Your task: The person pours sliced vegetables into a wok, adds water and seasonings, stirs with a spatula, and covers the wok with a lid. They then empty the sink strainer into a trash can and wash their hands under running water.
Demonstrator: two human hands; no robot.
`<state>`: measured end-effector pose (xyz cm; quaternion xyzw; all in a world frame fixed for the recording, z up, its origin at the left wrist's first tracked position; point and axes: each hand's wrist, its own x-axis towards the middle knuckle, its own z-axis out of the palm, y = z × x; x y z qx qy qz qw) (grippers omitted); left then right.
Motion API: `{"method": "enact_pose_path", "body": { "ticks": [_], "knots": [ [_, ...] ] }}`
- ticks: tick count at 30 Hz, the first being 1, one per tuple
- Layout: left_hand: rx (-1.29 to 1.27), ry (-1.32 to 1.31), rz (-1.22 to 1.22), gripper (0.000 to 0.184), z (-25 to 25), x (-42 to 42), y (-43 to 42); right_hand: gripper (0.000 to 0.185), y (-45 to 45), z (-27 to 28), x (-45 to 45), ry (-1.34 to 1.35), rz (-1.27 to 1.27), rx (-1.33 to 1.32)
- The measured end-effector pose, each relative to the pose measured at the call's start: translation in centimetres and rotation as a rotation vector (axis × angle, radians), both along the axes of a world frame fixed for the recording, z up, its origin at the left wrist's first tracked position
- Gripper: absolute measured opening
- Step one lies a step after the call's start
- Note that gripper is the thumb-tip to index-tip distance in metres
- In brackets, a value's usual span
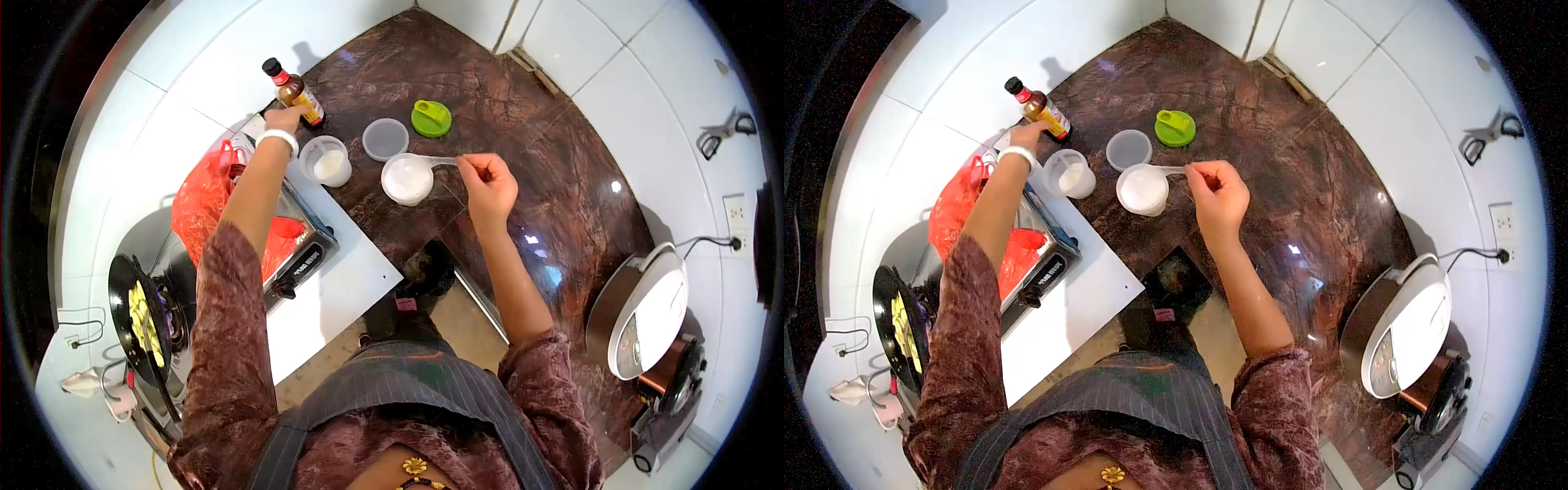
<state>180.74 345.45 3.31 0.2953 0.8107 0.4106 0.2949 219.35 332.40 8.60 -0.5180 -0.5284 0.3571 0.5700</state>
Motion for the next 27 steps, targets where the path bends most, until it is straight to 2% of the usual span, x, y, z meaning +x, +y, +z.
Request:
{"method": "enact_pose_path", "body": {
  "ticks": [2,4,5,6,7,8,10,13,17,23,27],
  "knots": [
    [0.126,0.350,0.250,0.052,4.4,4.8,-4.0,0.005,0.6,-0.8,0.2,0.295,0.014,-0.106],
    [0.346,0.340,-0.060,0.041,6.4,6.9,-6.8,0.006,0.6,0.1,0.5,0.308,0.003,-0.158],
    [0.512,0.249,-0.282,0.028,5.8,7.2,-7.2,0.006,0.5,0.6,0.7,0.335,0.035,-0.195],
    [0.546,0.250,-0.473,0.019,8.3,9.5,-8.9,0.007,0.3,0.9,0.8,0.359,0.068,-0.233],
    [0.548,0.383,-0.593,0.016,10.9,11.7,-10.4,0.008,0.3,0.8,1.0,0.385,0.102,-0.234],
    [0.552,0.376,-0.597,0.016,12.1,13.0,-10.7,0.008,0.1,1.1,1.1,0.379,0.096,-0.233],
    [0.618,0.587,-0.888,0.017,13.3,14.9,-11.3,0.009,-0.4,1.7,1.4,0.438,0.158,-0.293],
    [0.578,0.463,-0.947,0.016,14.2,16.4,-11.8,0.010,-1.0,1.8,1.8,0.491,0.178,-0.315],
    [0.563,0.452,-0.961,0.016,14.5,17.2,-12.8,0.009,-2.1,1.7,2.2,0.522,0.165,-0.313],
    [0.657,0.471,-0.908,0.012,14.8,17.4,-15.0,0.006,-2.8,1.6,2.3,0.445,0.084,-0.081],
    [0.693,0.659,-0.785,0.012,13.4,17.2,-17.1,0.006,-3.0,1.4,2.5,0.370,0.031,0.022]
  ]
}}
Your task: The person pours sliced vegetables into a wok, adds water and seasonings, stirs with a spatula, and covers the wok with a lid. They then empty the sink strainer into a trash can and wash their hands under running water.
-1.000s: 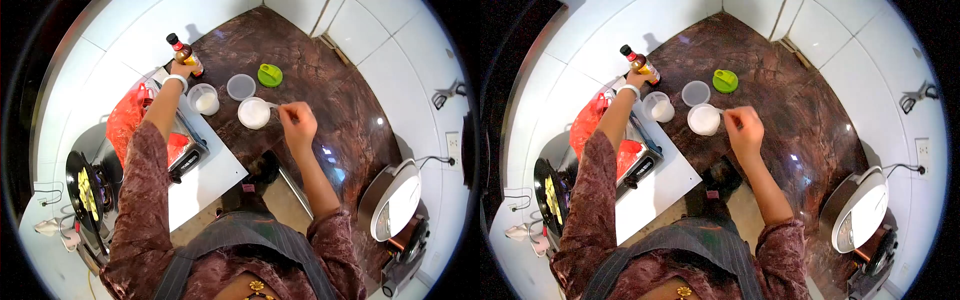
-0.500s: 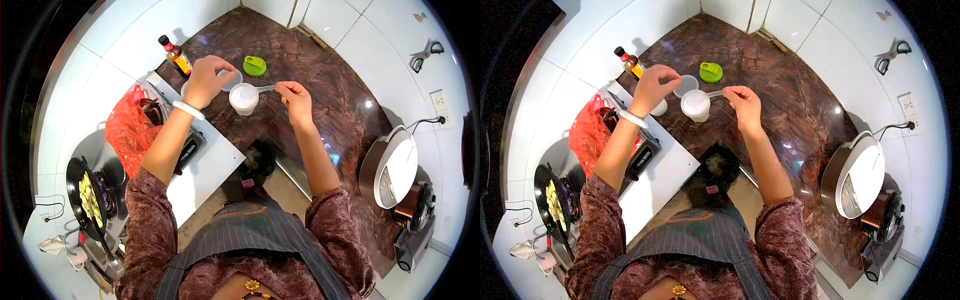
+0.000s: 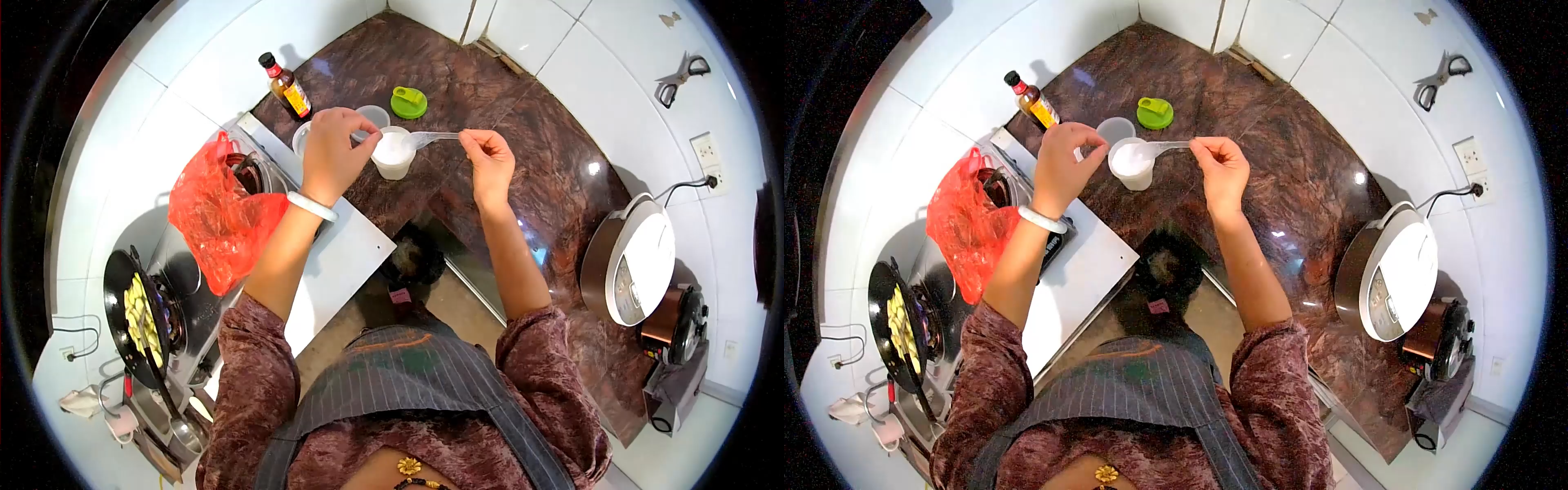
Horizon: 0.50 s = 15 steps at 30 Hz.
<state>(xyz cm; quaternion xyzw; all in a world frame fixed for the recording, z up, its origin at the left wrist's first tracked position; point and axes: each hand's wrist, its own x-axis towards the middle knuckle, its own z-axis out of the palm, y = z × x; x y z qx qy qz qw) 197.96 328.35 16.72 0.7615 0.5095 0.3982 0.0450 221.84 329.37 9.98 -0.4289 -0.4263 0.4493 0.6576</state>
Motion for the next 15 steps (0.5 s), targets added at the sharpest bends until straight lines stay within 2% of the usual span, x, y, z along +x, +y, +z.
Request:
{"method": "enact_pose_path", "body": {
  "ticks": [4,11,13,15],
  "knots": [
    [-0.062,0.021,0.055,0.010,-1.6,0.4,-1.8,0.006,0.0,-0.4,-0.3,-0.134,-0.120,0.053],
    [-0.137,0.039,0.120,0.015,-4.9,2.5,-2.6,0.007,0.3,-1.5,-1.0,-0.220,-0.147,0.101],
    [-0.091,0.161,0.164,0.017,-5.3,3.2,-2.3,0.007,0.5,-1.8,-1.1,-0.300,-0.119,0.182],
    [-0.129,0.145,0.170,0.018,-6.0,3.8,-2.1,0.008,0.5,-1.6,-1.2,-0.324,-0.102,0.171]
  ]
}}
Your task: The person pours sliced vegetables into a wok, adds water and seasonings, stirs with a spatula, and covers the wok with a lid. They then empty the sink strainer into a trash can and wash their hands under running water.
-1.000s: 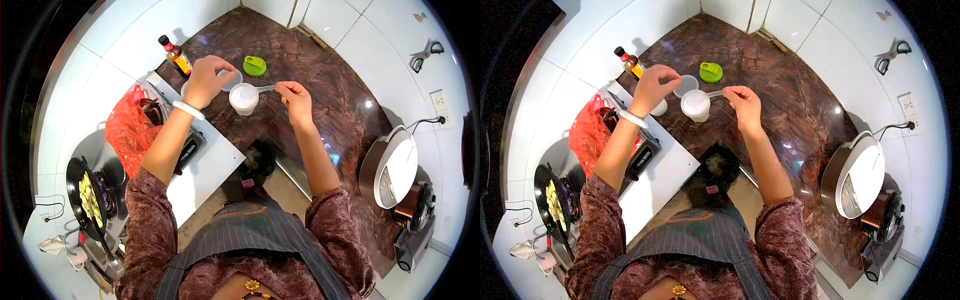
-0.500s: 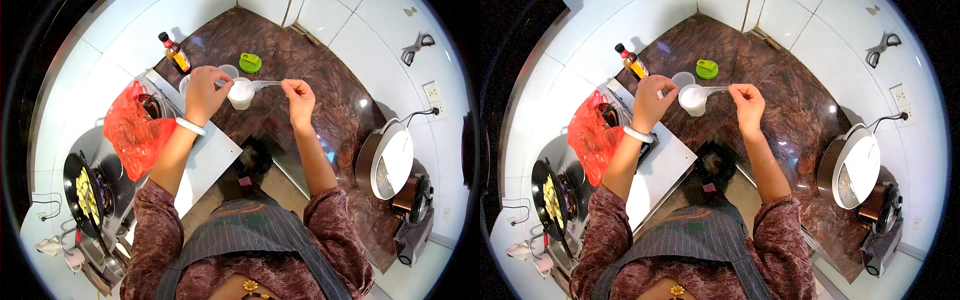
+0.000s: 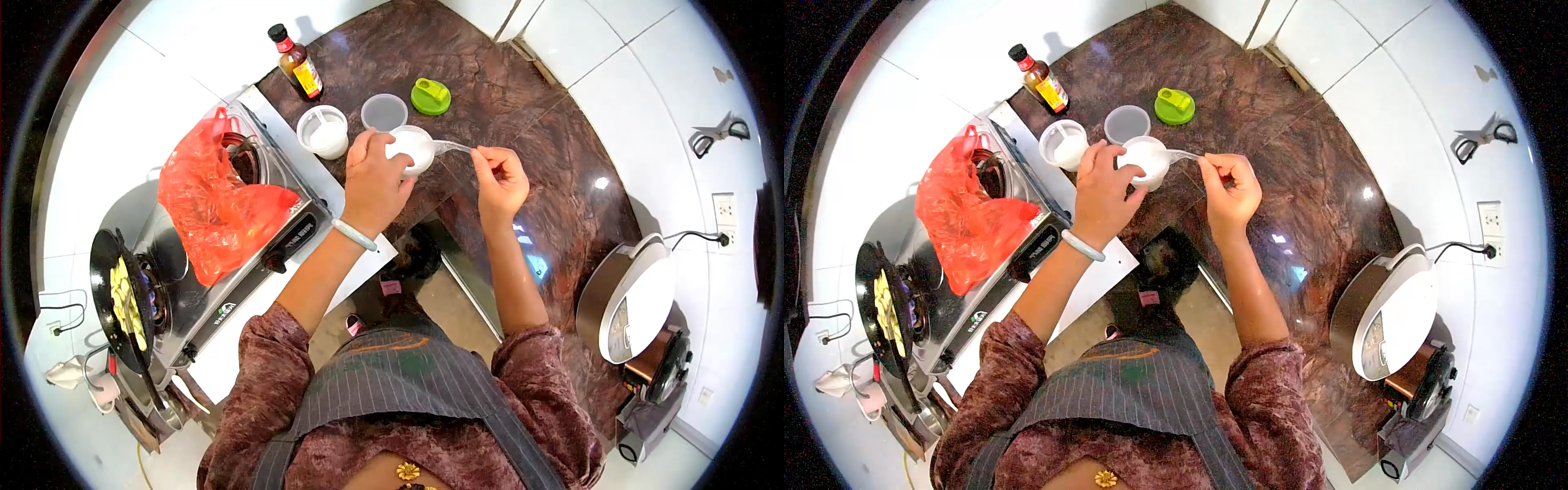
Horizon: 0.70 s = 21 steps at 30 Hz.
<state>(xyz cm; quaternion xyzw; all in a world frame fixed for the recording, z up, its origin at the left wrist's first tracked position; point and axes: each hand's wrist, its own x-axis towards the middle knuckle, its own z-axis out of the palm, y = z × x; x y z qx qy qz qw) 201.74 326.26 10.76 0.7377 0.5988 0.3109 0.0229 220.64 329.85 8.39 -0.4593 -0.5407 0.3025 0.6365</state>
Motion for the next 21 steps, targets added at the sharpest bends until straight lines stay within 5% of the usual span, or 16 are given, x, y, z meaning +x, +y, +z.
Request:
{"method": "enact_pose_path", "body": {
  "ticks": [21],
  "knots": [
    [-0.106,-0.015,-0.008,0.014,-1.1,1.3,2.2,0.011,1.0,1.0,0.4,-0.161,-0.028,0.016]
  ]
}}
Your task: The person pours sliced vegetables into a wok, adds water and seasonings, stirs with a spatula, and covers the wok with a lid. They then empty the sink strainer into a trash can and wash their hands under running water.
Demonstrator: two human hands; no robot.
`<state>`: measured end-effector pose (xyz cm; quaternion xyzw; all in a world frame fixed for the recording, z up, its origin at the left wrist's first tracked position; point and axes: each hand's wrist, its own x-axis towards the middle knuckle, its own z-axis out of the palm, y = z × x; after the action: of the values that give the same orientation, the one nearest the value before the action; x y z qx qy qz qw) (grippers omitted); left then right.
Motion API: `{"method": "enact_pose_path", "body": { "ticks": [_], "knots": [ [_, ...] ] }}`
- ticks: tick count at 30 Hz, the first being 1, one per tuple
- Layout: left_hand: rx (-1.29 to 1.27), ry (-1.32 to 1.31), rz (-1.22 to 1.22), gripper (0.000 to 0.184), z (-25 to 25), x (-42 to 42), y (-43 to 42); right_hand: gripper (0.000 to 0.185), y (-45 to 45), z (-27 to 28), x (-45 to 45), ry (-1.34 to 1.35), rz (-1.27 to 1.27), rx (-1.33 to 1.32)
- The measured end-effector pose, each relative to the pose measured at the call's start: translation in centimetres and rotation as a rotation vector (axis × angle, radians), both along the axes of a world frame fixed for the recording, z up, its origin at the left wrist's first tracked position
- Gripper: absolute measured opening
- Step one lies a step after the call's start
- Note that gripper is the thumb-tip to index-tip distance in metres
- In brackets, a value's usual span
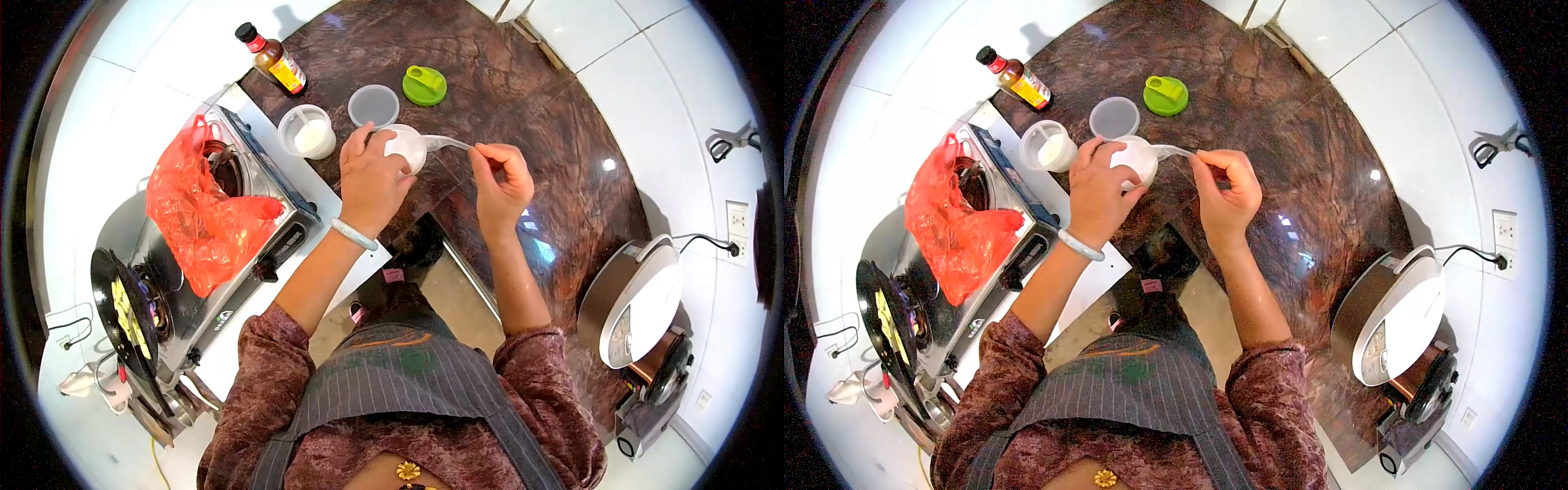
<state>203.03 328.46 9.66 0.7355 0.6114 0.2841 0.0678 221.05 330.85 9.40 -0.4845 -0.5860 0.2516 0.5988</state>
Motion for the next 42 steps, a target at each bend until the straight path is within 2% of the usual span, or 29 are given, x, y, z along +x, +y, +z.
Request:
{"method": "enact_pose_path", "body": {
  "ticks": [6,12,15,17,18,19,21,22,25,31,35,40,42],
  "knots": [
    [-0.025,-0.035,0.061,0.017,0.3,-0.2,-0.1,0.011,0.3,0.2,-0.5,0.014,0.018,-0.015],
    [0.084,-0.119,0.093,0.016,1.8,-0.7,-2.1,0.010,0.6,0.4,-1.0,0.043,0.060,-0.035],
    [0.000,-0.199,0.154,0.014,2.1,-1.0,-3.9,0.009,0.7,0.3,-1.4,0.034,0.083,-0.046],
    [-0.216,-0.623,0.272,0.013,0.9,-1.0,-4.9,0.008,0.8,-0.2,-1.7,0.033,0.091,-0.090],
    [-0.405,-0.942,0.278,0.015,0.7,-1.2,-5.2,0.008,0.9,-0.2,-1.8,0.032,0.097,-0.095],
    [-0.408,-0.943,0.286,0.015,0.6,-1.2,-5.4,0.008,0.9,-0.3,-1.9,0.005,0.101,-0.112],
    [-0.779,-1.496,0.426,0.023,0.4,-1.3,-5.5,0.008,0.8,-0.5,-2.2,-0.026,0.108,-0.142],
    [-0.816,-1.521,0.374,0.030,0.0,-1.3,-5.7,0.008,0.9,-0.6,-2.3,-0.064,0.106,-0.133],
    [-0.891,-1.598,0.400,0.031,0.4,-1.0,-6.0,0.008,0.9,-1.0,-2.7,-0.088,0.101,-0.126],
    [-0.981,-1.695,0.288,0.041,-0.3,-0.9,-6.8,0.009,0.8,-1.8,-2.9,-0.137,0.097,-0.182],
    [-1.018,-1.736,0.237,0.045,-0.4,-0.9,-7.3,0.009,1.0,-2.3,-2.7,-0.018,0.090,-0.263],
    [-0.996,-1.700,0.225,0.044,-0.6,-0.9,-7.9,0.008,0.9,-1.2,-2.6,0.004,0.062,-0.178],
    [-0.963,-1.546,0.250,0.037,-1.0,-0.5,-8.2,0.009,0.6,-0.2,-2.5,-0.150,-0.014,-0.031]
  ]
}}
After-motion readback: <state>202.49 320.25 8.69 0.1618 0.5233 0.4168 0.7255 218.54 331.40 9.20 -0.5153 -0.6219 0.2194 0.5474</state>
